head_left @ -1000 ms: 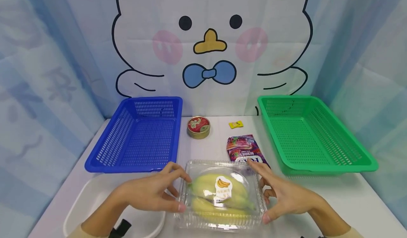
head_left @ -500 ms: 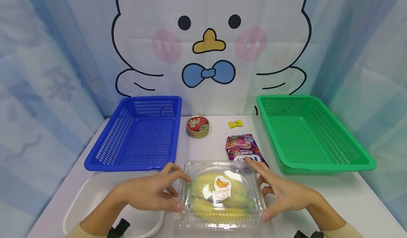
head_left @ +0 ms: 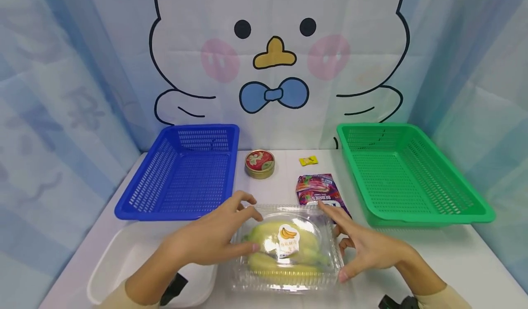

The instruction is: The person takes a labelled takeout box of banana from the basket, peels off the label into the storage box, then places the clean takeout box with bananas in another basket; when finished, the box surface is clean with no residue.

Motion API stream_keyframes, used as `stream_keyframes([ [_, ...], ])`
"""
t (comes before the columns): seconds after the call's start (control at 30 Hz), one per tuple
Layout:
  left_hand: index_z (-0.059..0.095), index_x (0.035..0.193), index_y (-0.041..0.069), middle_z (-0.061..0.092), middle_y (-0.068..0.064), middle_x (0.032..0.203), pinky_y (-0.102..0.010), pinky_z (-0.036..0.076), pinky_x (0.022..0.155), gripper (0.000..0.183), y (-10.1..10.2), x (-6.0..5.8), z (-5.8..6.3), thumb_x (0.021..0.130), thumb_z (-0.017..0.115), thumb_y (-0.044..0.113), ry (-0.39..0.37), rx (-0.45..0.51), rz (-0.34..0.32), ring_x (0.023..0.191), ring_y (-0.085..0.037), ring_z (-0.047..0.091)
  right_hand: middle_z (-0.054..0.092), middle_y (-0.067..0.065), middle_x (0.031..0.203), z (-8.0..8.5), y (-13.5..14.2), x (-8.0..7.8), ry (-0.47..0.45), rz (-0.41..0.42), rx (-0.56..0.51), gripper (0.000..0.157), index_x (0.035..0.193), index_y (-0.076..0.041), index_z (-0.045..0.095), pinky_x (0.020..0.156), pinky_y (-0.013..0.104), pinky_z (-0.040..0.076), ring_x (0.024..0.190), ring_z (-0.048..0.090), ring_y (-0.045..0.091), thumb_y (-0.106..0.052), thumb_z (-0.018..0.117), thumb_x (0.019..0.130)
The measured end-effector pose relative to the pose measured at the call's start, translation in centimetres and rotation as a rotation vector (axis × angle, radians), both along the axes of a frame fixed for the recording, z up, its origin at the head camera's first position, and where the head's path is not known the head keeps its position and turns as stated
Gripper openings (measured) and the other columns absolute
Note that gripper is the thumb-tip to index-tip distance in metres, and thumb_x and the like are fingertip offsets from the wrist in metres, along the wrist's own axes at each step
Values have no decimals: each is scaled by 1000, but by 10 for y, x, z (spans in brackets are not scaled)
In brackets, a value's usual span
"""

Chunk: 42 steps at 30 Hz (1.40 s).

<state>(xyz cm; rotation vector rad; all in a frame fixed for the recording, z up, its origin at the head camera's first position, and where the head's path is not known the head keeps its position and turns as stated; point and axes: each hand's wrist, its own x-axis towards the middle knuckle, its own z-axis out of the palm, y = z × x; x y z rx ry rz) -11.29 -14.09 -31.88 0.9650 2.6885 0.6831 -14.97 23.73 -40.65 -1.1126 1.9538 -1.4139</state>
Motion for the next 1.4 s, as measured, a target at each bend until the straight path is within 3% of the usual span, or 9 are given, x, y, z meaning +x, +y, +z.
stream_keyframes([
  [0.17, 63, 125, 24, 40, -2, 151, -45, 50, 104, 35, 20, -4, -7, 96, 73, 41, 64, 76, -28, 137, -21, 43, -3, 16, 166, 0, 1, 0, -3, -10, 8, 132, 166, -20, -6, 82, 33, 57, 111, 50, 22, -2, 90, 76],
  [0.33, 63, 116, 25, 43, 0, 149, -45, 47, 105, 33, 35, -8, -16, 93, 76, 45, 86, 136, -62, 137, -21, 41, -1, 15, 165, -1, 1, 1, -14, -6, 0, 131, 166, -20, -6, 84, 34, 57, 113, 50, 23, -2, 89, 77],
  [0.6, 57, 103, 27, 48, -2, 145, -46, 44, 102, 38, 52, -9, -29, 88, 77, 56, 159, 61, -82, 133, -22, 45, -2, 17, 165, -3, 2, 2, 15, -5, -8, 129, 166, -23, -6, 83, 34, 57, 113, 50, 25, -8, 89, 79],
  [0.93, 55, 95, 28, 50, 0, 143, -43, 44, 100, 39, 61, -13, -40, 86, 76, 61, 171, 29, -85, 130, -22, 47, -2, 22, 164, -1, 3, 5, 19, -3, -10, 127, 166, -21, -5, 82, 33, 57, 112, 51, 24, -12, 88, 81],
  [1.2, 54, 90, 30, 51, 2, 141, -47, 43, 106, 40, 61, -12, -52, 90, 65, 68, 246, 44, -111, 132, -21, 46, -1, 18, 165, -3, 0, 2, 26, 15, -15, 127, 166, -21, -5, 82, 34, 57, 110, 52, 23, -11, 88, 81],
  [1.4, 55, 86, 30, 51, 2, 141, -47, 42, 107, 32, 61, -15, -53, 95, 66, 58, 253, 90, -154, 132, -19, 45, -4, 21, 165, -1, 0, 1, 24, 0, -13, 128, 166, -22, -4, 82, 33, 57, 109, 51, 23, -9, 89, 80],
])
